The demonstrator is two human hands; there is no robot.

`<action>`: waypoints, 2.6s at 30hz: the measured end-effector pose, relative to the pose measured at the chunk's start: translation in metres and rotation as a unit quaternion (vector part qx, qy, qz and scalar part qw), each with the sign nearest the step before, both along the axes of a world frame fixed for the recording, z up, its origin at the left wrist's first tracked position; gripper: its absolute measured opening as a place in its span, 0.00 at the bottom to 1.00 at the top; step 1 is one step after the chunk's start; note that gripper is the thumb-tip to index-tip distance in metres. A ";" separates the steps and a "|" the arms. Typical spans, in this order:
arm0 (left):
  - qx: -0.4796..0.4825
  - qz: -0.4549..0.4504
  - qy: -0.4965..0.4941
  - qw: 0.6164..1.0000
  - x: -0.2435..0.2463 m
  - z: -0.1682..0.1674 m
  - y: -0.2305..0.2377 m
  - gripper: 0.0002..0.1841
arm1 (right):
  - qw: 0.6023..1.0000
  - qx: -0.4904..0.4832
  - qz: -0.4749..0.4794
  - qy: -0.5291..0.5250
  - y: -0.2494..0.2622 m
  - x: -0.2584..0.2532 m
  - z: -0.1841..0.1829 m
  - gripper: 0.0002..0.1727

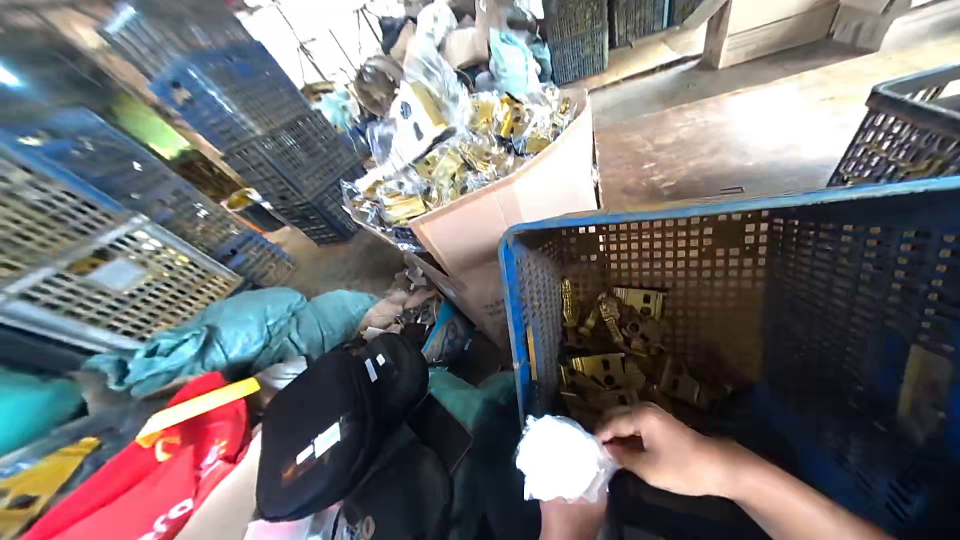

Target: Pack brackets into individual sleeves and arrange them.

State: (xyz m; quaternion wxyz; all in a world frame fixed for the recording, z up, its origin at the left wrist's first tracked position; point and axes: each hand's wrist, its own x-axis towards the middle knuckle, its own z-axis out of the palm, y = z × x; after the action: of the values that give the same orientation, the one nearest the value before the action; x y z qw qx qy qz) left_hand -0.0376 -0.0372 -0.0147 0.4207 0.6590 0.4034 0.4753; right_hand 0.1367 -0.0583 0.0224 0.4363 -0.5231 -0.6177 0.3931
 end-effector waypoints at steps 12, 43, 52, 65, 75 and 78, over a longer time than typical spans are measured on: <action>0.057 -0.052 0.021 0.997 0.014 -0.005 -0.002 0.37 | 0.991 -0.041 -0.091 0.089 -0.031 -0.013 -0.019 0.12; -0.098 -0.067 -0.023 0.993 -0.044 0.017 0.004 0.20 | 0.936 -0.149 -0.066 0.311 -0.057 -0.025 -0.044 0.20; -0.034 -0.010 0.015 0.999 -0.058 -0.016 -0.009 0.17 | 0.971 -0.151 -0.056 0.176 -0.019 -0.016 -0.065 0.16; 0.024 0.135 -0.054 0.989 -0.054 0.000 0.012 0.20 | 0.944 -0.301 -0.136 -0.022 0.059 -0.010 -0.118 0.31; 0.116 0.029 -0.022 0.993 -0.006 -0.011 0.014 0.20 | 0.941 -0.068 0.034 0.329 -0.042 0.054 -0.031 0.31; 0.119 0.005 -0.039 0.992 0.002 -0.006 0.008 0.14 | 0.936 -0.141 -0.029 0.320 -0.042 0.021 -0.026 0.34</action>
State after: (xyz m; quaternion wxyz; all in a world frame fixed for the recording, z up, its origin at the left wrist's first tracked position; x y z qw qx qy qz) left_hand -0.0357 -0.0293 -0.0206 0.3520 0.6835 0.3309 0.5472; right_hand 0.1579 -0.1007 -0.0039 0.5441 -0.4433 -0.3683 0.6098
